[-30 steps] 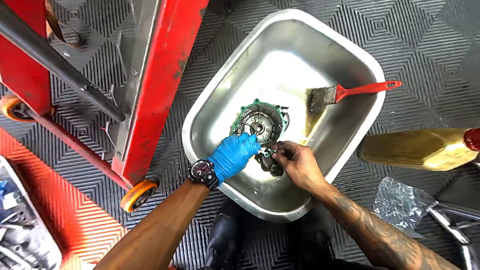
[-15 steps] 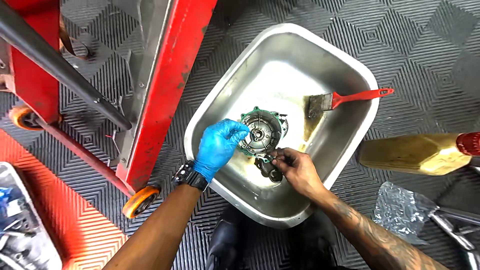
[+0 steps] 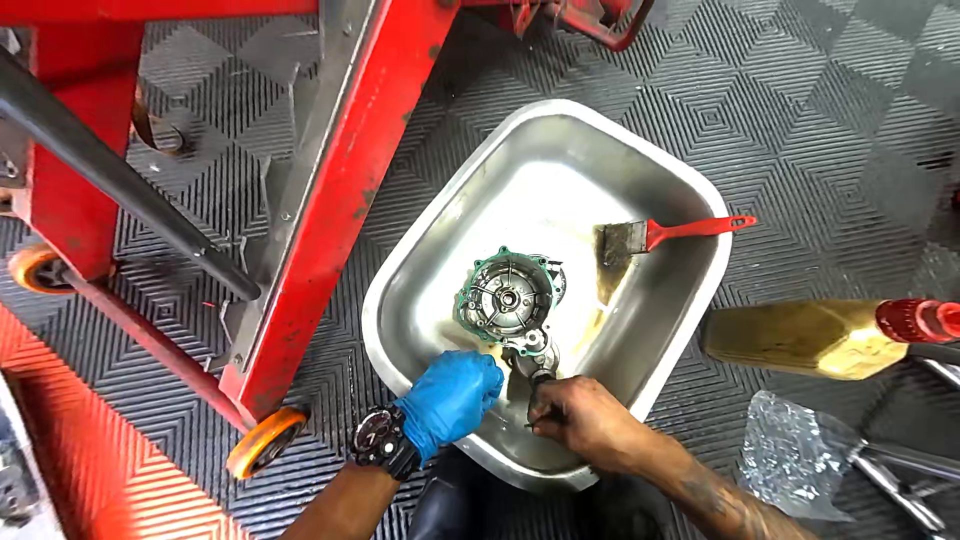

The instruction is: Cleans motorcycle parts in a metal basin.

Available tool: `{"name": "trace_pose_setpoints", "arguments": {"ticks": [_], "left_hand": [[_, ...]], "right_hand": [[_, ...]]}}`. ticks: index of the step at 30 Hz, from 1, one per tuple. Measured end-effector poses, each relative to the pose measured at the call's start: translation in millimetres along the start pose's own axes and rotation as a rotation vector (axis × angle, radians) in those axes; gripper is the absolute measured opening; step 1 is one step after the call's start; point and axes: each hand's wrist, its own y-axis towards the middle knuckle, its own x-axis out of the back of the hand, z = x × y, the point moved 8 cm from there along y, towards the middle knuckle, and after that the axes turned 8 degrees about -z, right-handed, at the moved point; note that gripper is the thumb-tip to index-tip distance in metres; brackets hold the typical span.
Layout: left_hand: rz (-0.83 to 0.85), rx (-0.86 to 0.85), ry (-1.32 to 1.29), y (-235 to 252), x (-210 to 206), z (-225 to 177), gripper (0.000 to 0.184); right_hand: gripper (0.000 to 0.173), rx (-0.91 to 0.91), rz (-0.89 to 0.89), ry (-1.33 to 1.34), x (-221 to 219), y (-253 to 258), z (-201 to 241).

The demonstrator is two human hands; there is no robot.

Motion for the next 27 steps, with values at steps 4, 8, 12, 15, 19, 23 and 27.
{"name": "trace_pose_setpoints", "arguments": {"ticks": [4,8,12,15,19,23,27], "left_hand": [[-0.184,-0.017,0.076,-1,3,-8,0.025],[-0.445,-0.242,0.245,8,16,-56,0.047],[-0.236,-0.454,0.450,43,-18,-95,0.055],[-0.191,-0.486,0.591,65,-31,-98,0.035],[-0.230,-0.556,0.659,64,-23,-93,0.029],[-0.369,-0.626,0.610,39,-2,-85,0.029],[-0.705,-0.408,0.271,14,62,-51,0.047]], "right_hand": [[0.031,0.030,0.085,-0.155,-4,-4,1],[0.025,-0.100,-0.391,-0.204,83,-13,-15],[0.026,-0.173,-0.881,-0.652,210,-3,-47],[0.037,-0.288,-0.810,-0.881,248,29,-88],[0.019,-0.336,-0.677,-0.979,244,47,-110],[0.016,-0.400,-0.608,-0.943,239,41,-110],[0.022,-0.452,-0.543,-0.849,236,18,-89]]}}
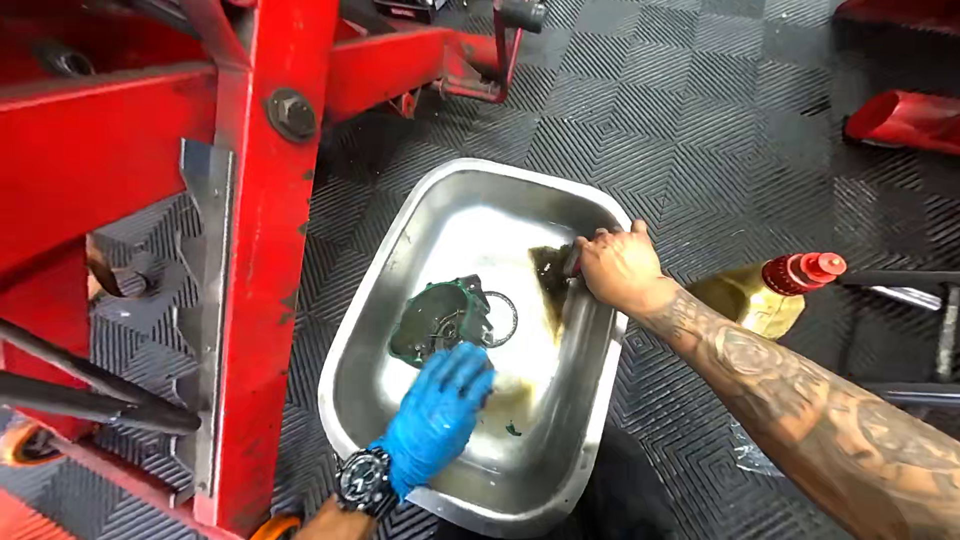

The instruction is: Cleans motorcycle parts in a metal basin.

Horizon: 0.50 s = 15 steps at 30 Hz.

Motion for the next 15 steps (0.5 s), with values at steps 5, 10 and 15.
{"name": "trace_pose_setpoints", "arguments": {"ticks": [5,10,15], "left_hand": [[-0.256,0.460,-0.029,1,54,64,0.060],[-0.151,0.694,0.021,2,69,97,0.070],[-0.138,0.746,-0.089,-6,72,118,0.067]], "right_hand": [[0.020,0.019,0.088,0.078,27,-27,-4],[0.015,0.181,-0.163,0.349,40,-39,13],[0.011,0.311,-0.201,0.737,4,-69,50]]}}
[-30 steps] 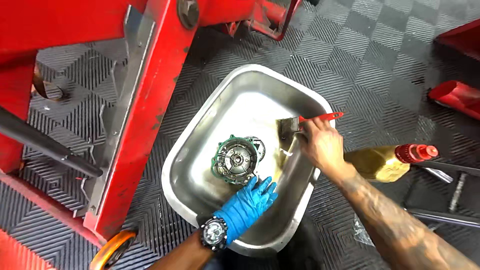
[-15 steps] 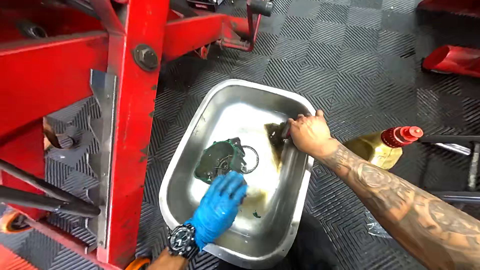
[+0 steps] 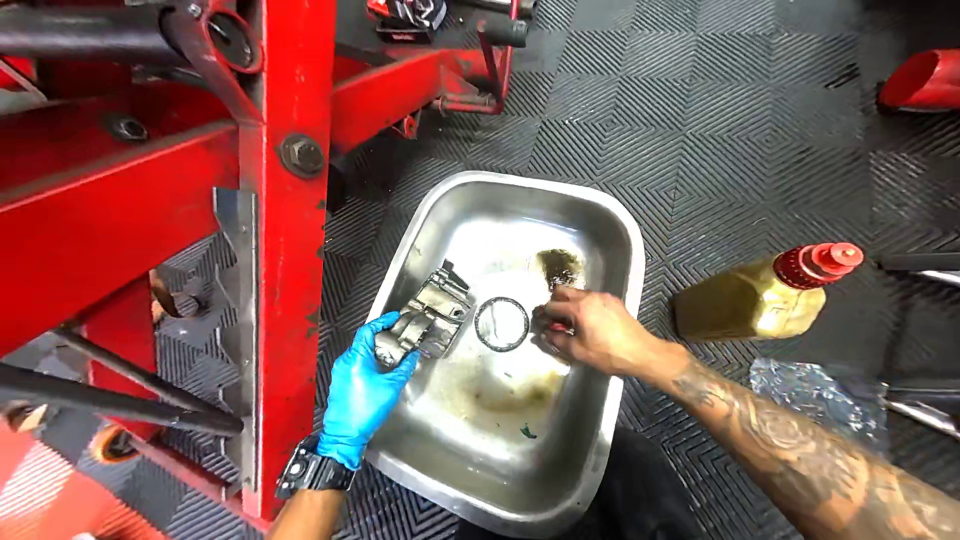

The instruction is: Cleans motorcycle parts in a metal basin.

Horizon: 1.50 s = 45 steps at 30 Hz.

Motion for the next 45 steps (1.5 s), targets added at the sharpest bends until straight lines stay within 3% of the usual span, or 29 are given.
{"name": "trace_pose_setpoints", "arguments": {"ticks": [3,5,10,13,16,20,24,27,30,33,36,40,42,45], "left_hand": [[0.044,0.021,-0.017,-6,-2,10,0.074],[0.074,0.013,-0.011,-7,-5,12,0.084],[0.080,0.014,-0.025,3,-8,0,0.082],[0.108,-0.053,-0.011,8,-14,-19,0.078],[0.137,-0.109,0.051,6,-20,-29,0.075],[0.161,-0.149,0.128,2,-25,-34,0.075],[0.178,-0.288,0.245,-19,-43,-66,0.074],[0.145,-0.368,0.356,-34,-48,-76,0.079],[0.162,-0.400,0.468,-68,-58,-78,0.076],[0.107,-0.447,0.528,-83,-70,-83,0.072],[0.053,-0.432,0.502,-81,-74,-82,0.071],[0.041,-0.221,0.388,-75,-61,-70,0.087],[-0.006,-0.157,0.298,-72,-54,-61,0.090],[-0.026,-0.224,0.195,-81,-50,-50,0.082]], "right_hand": [[0.030,-0.037,0.175,-0.205,-41,-13,-14],[0.033,-0.047,0.186,-0.256,-45,-12,-14],[0.010,-0.249,-0.149,0.301,-2,27,9],[0.011,-0.094,-0.202,0.572,2,76,52],[0.009,0.072,-0.068,0.649,-10,104,60],[0.004,0.060,-0.008,0.495,-6,90,21],[0.005,-0.060,-0.157,0.484,4,75,19],[0.012,-0.252,-0.333,0.230,26,64,-42],[0.020,-0.271,-0.117,-0.203,16,58,-86],[0.030,-0.243,0.213,-0.401,-22,54,-80],[0.016,-0.303,0.170,-0.163,-36,42,-57],[0.007,-0.409,-0.115,0.624,-25,20,4],[0.008,-0.333,-0.092,0.885,-48,18,29],[0.014,-0.261,0.061,0.687,-85,3,24]]}}
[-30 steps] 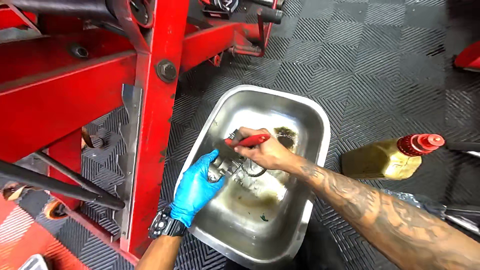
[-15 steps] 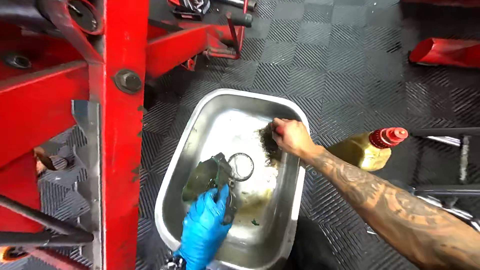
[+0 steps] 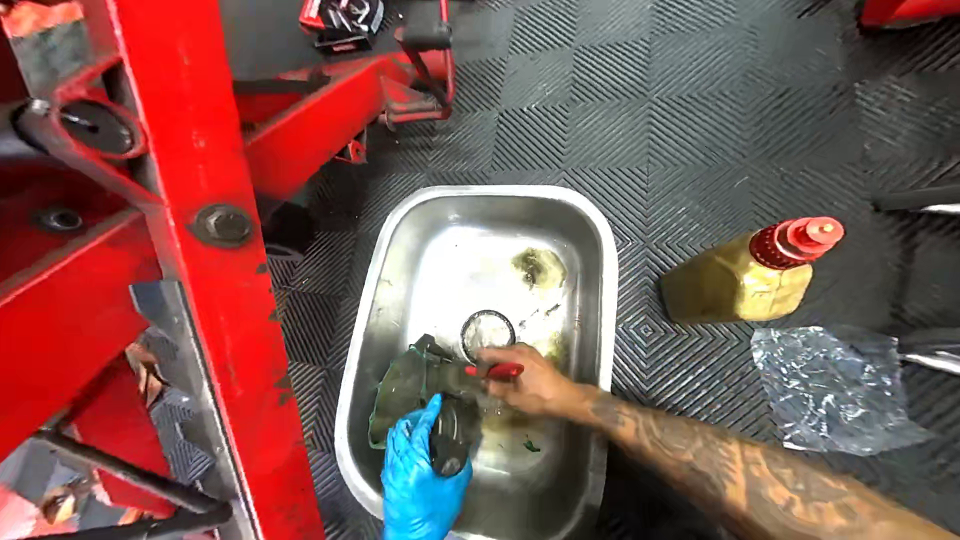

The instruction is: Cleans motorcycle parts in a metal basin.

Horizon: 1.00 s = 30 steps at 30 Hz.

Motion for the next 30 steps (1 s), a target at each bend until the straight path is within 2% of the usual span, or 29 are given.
{"name": "trace_pose_setpoints", "arguments": {"ticks": [2,4,7,9,11,13,15,18,20,22,24,26,27,30], "left_hand": [[-0.009,-0.015,-0.049,-8,0,6,0.078],[-0.005,-0.016,-0.069,-12,-1,8,0.078],[0.046,-0.016,-0.030,-8,-1,3,0.080],[0.048,-0.013,-0.012,-2,-4,1,0.080],[0.048,-0.017,-0.006,-4,-5,1,0.081],[0.078,-0.018,-0.005,-2,-4,0,0.083],[0.082,-0.014,0.001,4,-3,-1,0.083],[0.071,-0.013,0.000,6,-6,-1,0.082],[0.102,0.011,0.014,4,-5,-2,0.082],[0.096,0.012,0.019,12,-6,-2,0.084],[0.083,0.014,0.016,9,-7,-2,0.082],[0.079,-0.003,0.030,3,-6,-1,0.080],[0.079,-0.008,0.034,3,-7,0,0.080],[0.071,-0.012,0.040,5,-6,0,0.081]], "right_hand": [[0.010,-0.012,-0.030,-0.040,13,6,2],[0.009,-0.055,-0.059,0.104,12,9,13],[0.016,-0.125,0.032,0.025,-5,5,3],[0.015,-0.102,-0.028,0.005,7,9,11],[0.013,-0.072,-0.065,0.109,-1,10,21],[0.019,-0.152,0.012,0.035,-14,7,9],[0.025,-0.219,0.061,-0.090,-6,10,6],[0.013,-0.113,-0.091,0.053,-1,14,25],[0.015,-0.159,-0.048,0.039,-18,8,10],[0.021,-0.270,0.008,-0.012,-10,7,4],[0.016,-0.241,-0.095,-0.035,13,8,24],[0.013,-0.136,-0.216,-0.200,42,19,39],[0.019,-0.109,-0.222,-0.366,52,31,30],[0.025,-0.127,-0.098,-0.720,58,46,-9]]}}
